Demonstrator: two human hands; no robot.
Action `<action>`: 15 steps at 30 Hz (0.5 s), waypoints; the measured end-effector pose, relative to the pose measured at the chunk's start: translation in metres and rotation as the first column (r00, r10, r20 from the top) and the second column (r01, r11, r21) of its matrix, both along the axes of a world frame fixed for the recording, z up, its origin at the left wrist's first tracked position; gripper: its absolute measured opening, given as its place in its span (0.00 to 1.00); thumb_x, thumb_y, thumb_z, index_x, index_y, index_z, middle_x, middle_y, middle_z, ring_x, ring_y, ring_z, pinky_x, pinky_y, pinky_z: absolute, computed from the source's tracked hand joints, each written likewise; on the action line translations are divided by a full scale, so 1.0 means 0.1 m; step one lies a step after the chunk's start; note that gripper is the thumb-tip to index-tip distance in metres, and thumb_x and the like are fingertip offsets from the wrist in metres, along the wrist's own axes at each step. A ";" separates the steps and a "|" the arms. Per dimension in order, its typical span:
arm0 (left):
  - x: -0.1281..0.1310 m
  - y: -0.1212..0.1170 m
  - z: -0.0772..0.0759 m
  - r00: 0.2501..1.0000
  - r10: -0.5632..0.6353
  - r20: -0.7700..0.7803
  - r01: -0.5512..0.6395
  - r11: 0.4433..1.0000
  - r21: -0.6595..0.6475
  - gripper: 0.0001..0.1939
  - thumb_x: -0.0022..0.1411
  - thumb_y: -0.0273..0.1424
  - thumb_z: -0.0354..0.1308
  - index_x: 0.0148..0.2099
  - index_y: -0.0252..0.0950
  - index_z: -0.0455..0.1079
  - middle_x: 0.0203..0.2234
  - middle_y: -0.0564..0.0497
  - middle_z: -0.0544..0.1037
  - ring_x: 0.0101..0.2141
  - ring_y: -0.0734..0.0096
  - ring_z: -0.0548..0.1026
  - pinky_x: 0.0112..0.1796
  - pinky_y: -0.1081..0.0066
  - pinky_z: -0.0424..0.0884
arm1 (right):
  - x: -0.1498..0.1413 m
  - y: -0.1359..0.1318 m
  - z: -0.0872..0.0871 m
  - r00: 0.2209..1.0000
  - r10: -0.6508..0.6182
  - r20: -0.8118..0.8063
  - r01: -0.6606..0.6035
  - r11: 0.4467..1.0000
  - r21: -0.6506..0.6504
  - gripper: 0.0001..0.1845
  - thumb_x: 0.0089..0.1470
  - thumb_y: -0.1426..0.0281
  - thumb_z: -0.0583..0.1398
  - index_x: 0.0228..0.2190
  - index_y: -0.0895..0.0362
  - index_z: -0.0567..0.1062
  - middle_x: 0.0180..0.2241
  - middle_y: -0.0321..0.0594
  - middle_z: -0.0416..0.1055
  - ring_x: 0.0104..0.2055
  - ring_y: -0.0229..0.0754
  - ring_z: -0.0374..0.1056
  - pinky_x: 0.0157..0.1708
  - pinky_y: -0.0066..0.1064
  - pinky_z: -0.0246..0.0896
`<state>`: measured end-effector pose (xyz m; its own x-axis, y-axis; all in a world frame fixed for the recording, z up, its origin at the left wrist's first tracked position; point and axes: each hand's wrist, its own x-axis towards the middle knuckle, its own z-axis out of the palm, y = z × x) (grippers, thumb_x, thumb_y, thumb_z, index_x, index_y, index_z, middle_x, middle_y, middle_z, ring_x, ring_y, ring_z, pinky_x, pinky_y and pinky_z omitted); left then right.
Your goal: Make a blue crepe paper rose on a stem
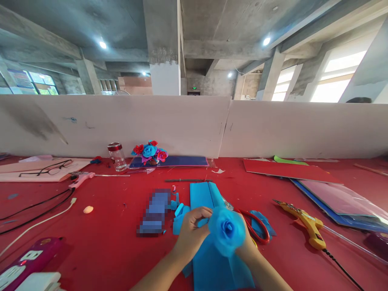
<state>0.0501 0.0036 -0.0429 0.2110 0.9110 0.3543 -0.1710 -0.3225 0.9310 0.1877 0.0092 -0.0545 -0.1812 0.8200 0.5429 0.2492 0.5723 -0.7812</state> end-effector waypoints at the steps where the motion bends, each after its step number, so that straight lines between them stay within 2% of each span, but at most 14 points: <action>1: 0.00 -0.01 0.01 1.000 -0.007 -0.005 0.007 1.000 0.007 0.11 0.52 0.33 0.57 0.21 0.35 0.67 0.19 0.54 0.66 0.25 0.74 0.64 0.28 0.75 0.64 | -0.01 0.00 -0.01 1.000 -0.008 -0.002 0.008 1.000 -0.002 0.13 0.42 0.73 0.57 0.13 0.56 0.59 0.17 0.30 0.56 0.20 0.33 0.51 0.18 0.24 0.51; 6: 0.00 -0.04 0.06 1.000 -0.006 -0.028 0.006 1.000 0.017 0.12 0.56 0.34 0.53 0.24 0.35 0.70 0.22 0.53 0.71 0.28 0.72 0.67 0.31 0.73 0.65 | -0.04 0.01 -0.01 1.000 -0.016 0.012 0.016 0.999 -0.036 0.09 0.45 0.69 0.58 0.18 0.56 0.65 0.20 0.33 0.62 0.23 0.36 0.57 0.23 0.26 0.56; 8: -0.01 -0.02 0.07 0.997 0.070 -0.038 -0.070 0.997 -0.009 0.11 0.55 0.35 0.54 0.26 0.35 0.71 0.21 0.54 0.71 0.27 0.71 0.68 0.31 0.73 0.66 | -0.02 0.04 0.00 0.996 -0.051 0.070 0.055 0.997 -0.055 0.07 0.47 0.66 0.58 0.23 0.57 0.68 0.23 0.35 0.66 0.25 0.37 0.60 0.25 0.28 0.57; 10: -0.04 0.00 0.07 0.983 0.175 -0.048 -0.177 0.983 -0.044 0.11 0.55 0.36 0.54 0.27 0.35 0.71 0.21 0.53 0.71 0.27 0.70 0.69 0.32 0.72 0.66 | 0.04 0.09 -0.01 0.965 -0.176 0.195 0.188 0.981 -0.044 0.10 0.50 0.63 0.56 0.28 0.57 0.70 0.27 0.39 0.69 0.29 0.40 0.63 0.29 0.30 0.58; 11: -0.05 0.02 0.07 0.974 0.222 -0.052 -0.225 0.973 -0.061 0.11 0.55 0.37 0.54 0.28 0.35 0.71 0.21 0.53 0.72 0.28 0.70 0.69 0.33 0.71 0.67 | 0.08 0.13 -0.03 0.922 -0.267 0.279 0.285 0.958 -0.023 0.11 0.51 0.62 0.55 0.31 0.57 0.71 0.31 0.42 0.70 0.32 0.43 0.64 0.33 0.32 0.58; 13: -0.08 0.06 0.07 0.960 0.278 -0.043 -0.281 0.956 -0.082 0.13 0.56 0.39 0.52 0.29 0.35 0.70 0.24 0.51 0.73 0.30 0.68 0.70 0.37 0.69 0.67 | 0.17 0.21 -0.09 0.783 -0.422 0.457 0.472 0.882 0.004 0.15 0.51 0.62 0.54 0.37 0.60 0.70 0.37 0.50 0.69 0.40 0.50 0.63 0.39 0.37 0.56; 15: -0.10 0.10 0.05 0.955 0.297 -0.013 -0.297 0.950 -0.092 0.15 0.58 0.41 0.49 0.30 0.35 0.68 0.26 0.50 0.72 0.31 0.68 0.70 0.38 0.68 0.67 | 0.25 0.27 -0.16 0.675 -0.455 0.582 0.581 0.813 -0.039 0.21 0.50 0.62 0.55 0.42 0.63 0.67 0.39 0.55 0.68 0.43 0.54 0.63 0.39 0.40 0.55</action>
